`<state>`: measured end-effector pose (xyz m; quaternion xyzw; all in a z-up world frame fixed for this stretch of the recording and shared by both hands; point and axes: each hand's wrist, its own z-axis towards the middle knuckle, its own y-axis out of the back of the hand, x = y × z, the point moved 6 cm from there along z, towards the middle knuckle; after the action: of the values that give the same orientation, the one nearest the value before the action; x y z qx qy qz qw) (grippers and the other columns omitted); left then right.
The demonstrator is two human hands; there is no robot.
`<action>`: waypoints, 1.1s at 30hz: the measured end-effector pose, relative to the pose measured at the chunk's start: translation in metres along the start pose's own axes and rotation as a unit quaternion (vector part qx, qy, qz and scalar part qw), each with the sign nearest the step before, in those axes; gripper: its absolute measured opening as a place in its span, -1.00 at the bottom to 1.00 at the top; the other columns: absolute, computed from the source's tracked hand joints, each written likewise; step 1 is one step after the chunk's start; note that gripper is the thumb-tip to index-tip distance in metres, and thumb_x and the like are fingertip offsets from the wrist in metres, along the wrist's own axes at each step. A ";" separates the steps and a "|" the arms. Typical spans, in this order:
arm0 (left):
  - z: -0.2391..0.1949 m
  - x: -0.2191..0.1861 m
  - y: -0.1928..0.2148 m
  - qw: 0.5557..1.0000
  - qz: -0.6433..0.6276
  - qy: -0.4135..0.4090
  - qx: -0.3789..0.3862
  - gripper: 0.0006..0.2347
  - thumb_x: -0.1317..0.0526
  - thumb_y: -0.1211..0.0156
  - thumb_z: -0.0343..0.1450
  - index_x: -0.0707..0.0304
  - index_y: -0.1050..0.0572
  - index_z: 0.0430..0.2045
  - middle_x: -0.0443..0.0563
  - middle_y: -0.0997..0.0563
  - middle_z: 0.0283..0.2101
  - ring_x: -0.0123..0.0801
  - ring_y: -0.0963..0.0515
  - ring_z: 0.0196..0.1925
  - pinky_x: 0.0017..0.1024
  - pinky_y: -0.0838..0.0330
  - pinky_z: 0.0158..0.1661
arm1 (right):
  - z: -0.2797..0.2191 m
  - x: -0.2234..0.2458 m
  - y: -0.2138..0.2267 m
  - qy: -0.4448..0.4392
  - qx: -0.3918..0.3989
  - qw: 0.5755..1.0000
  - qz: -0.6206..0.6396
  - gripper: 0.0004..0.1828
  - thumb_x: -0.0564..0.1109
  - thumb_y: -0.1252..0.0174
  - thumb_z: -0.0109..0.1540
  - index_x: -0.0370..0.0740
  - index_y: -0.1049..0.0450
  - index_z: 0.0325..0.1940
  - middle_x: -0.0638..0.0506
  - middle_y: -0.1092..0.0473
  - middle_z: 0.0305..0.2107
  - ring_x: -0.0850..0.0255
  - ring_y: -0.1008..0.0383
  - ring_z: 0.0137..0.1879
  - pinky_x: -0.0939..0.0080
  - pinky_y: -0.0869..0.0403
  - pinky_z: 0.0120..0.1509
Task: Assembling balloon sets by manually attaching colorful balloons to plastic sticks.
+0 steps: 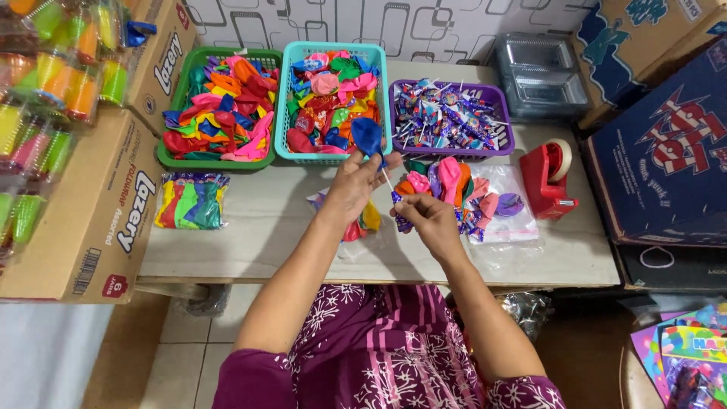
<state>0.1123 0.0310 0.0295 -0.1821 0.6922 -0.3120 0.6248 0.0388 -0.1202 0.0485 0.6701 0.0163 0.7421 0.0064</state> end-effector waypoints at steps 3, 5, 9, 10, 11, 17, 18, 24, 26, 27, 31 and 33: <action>0.007 0.017 0.012 0.997 0.074 -0.025 0.025 -0.70 0.21 -0.18 0.53 0.09 -0.44 0.18 0.23 -0.67 0.00 -0.22 -0.65 0.11 -0.40 -0.52 0.09 | 0.003 0.001 0.000 0.002 -0.008 1.000 -0.002 -0.84 -0.24 -0.33 0.22 -0.40 -0.62 -0.16 -0.16 -0.49 -0.64 0.21 -0.51 -0.55 0.42 -0.32 -0.51; -0.007 0.006 -0.003 0.996 0.088 -0.033 0.001 -0.71 0.22 -0.25 0.49 0.10 -0.49 0.12 0.14 -0.69 -0.08 -0.35 -0.67 -0.01 -0.44 -0.56 0.04 | 0.002 0.003 0.002 0.006 -0.014 1.000 -0.006 -0.85 -0.24 -0.33 0.22 -0.38 -0.62 -0.16 -0.14 -0.48 -0.65 0.22 -0.51 -0.55 0.42 -0.32 -0.51; 0.010 0.013 0.026 0.987 0.107 -0.080 -0.086 -0.86 0.26 -0.27 0.47 0.16 -0.60 -0.12 -0.06 -0.66 -0.23 -0.53 -0.64 -0.19 -0.55 -0.59 -0.06 | 0.000 -0.002 0.007 0.013 -0.024 0.999 -0.021 -0.91 -0.25 -0.34 0.20 -0.32 -0.63 -0.22 -0.05 -0.47 -0.63 0.33 -0.43 -0.50 0.44 -0.31 -0.47; 0.008 0.010 0.024 0.987 0.107 -0.078 -0.086 -0.86 0.26 -0.27 0.47 0.16 -0.60 -0.12 -0.06 -0.66 -0.23 -0.53 -0.64 -0.19 -0.55 -0.59 -0.06 | -0.002 -0.008 0.010 0.012 -0.025 0.999 -0.021 -0.91 -0.25 -0.34 0.20 -0.32 -0.63 -0.22 -0.05 -0.47 -0.63 0.33 -0.43 -0.50 0.44 -0.31 -0.47; 0.007 0.004 0.023 0.987 0.098 -0.088 -0.094 -0.86 0.25 -0.31 0.45 0.14 -0.61 -0.14 -0.11 -0.63 -0.27 -0.56 -0.62 -0.24 -0.58 -0.59 -0.11 | -0.001 -0.012 0.015 0.016 -0.040 0.999 0.017 -0.90 -0.25 -0.29 0.24 -0.34 -0.60 -0.19 -0.12 -0.50 -0.52 0.23 -0.49 -0.38 0.32 -0.41 -0.32; -0.006 0.022 0.008 0.977 0.151 -0.093 -0.117 -0.86 0.29 -0.47 0.33 0.12 -0.65 -0.30 -0.17 -0.59 -0.39 -0.62 -0.53 -0.35 -0.61 -0.54 -0.25 | 0.004 0.013 0.003 0.097 0.007 0.982 0.163 -0.91 -0.27 -0.19 0.32 -0.37 -0.50 -0.12 -0.28 -0.31 0.22 -0.05 -0.40 0.27 -0.06 -0.48 0.27; -0.010 0.026 0.003 0.976 0.153 -0.088 -0.127 -0.84 0.28 -0.54 0.27 0.11 -0.67 -0.36 -0.15 -0.60 -0.39 -0.61 -0.53 -0.33 -0.58 -0.52 -0.27 | 0.007 0.016 -0.001 0.104 0.022 0.983 0.148 -0.89 -0.28 -0.20 0.31 -0.37 -0.52 -0.09 -0.30 -0.27 0.26 -0.07 -0.38 0.29 -0.10 -0.46 0.31; -0.001 0.050 0.019 0.979 0.125 -0.070 -0.145 -0.90 0.24 -0.49 0.32 0.07 -0.67 -0.37 -0.24 -0.59 -0.42 -0.62 -0.50 -0.35 -0.65 -0.42 -0.32 | 0.014 -0.011 0.011 0.024 -0.052 0.996 0.072 -0.94 -0.26 -0.31 0.25 -0.30 -0.61 -0.20 0.02 -0.43 -0.44 0.31 -0.40 -0.24 0.27 -0.41 -0.10; -0.001 0.045 0.018 0.979 0.117 -0.073 -0.151 -0.92 0.25 -0.45 0.34 0.05 -0.65 -0.38 -0.22 -0.59 -0.42 -0.59 -0.53 -0.36 -0.65 -0.43 -0.34 | 0.010 -0.010 0.011 0.027 -0.040 0.997 0.067 -0.93 -0.26 -0.32 0.24 -0.31 -0.60 -0.20 0.02 -0.43 -0.45 0.31 -0.39 -0.24 0.28 -0.41 -0.11; -0.002 0.044 0.018 0.979 0.108 -0.072 -0.156 -0.94 0.26 -0.42 0.36 0.02 -0.63 -0.39 -0.21 -0.59 -0.43 -0.56 -0.55 -0.37 -0.65 -0.43 -0.36 | 0.006 -0.010 0.011 0.028 -0.032 0.997 0.061 -0.92 -0.27 -0.32 0.24 -0.32 -0.60 -0.20 0.02 -0.42 -0.46 0.32 -0.39 -0.24 0.30 -0.41 -0.12; -0.002 0.026 0.015 0.980 0.110 -0.088 -0.143 -0.95 0.25 -0.37 0.41 0.04 -0.60 -0.37 -0.17 -0.59 -0.43 -0.53 -0.57 -0.37 -0.65 -0.42 -0.36 | 0.001 -0.011 0.016 0.018 -0.028 0.998 0.061 -0.92 -0.30 -0.33 0.21 -0.33 -0.62 -0.21 0.02 -0.43 -0.49 0.33 -0.38 -0.29 0.31 -0.41 -0.15; -0.009 0.017 0.010 0.976 0.133 -0.089 -0.144 -0.95 0.23 -0.36 0.42 0.02 -0.58 -0.37 -0.19 -0.60 -0.43 -0.58 -0.58 -0.36 -0.67 -0.41 -0.35 | 0.005 -0.017 0.021 0.025 -0.038 0.995 0.090 -0.89 -0.28 -0.31 0.24 -0.33 -0.60 -0.15 0.00 -0.44 -0.43 0.31 -0.39 -0.25 0.26 -0.44 -0.12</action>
<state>0.1026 0.0293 0.0102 -0.2036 0.6897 -0.1052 0.6869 0.0452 -0.1417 0.0331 0.6491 -0.0723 0.7564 -0.0350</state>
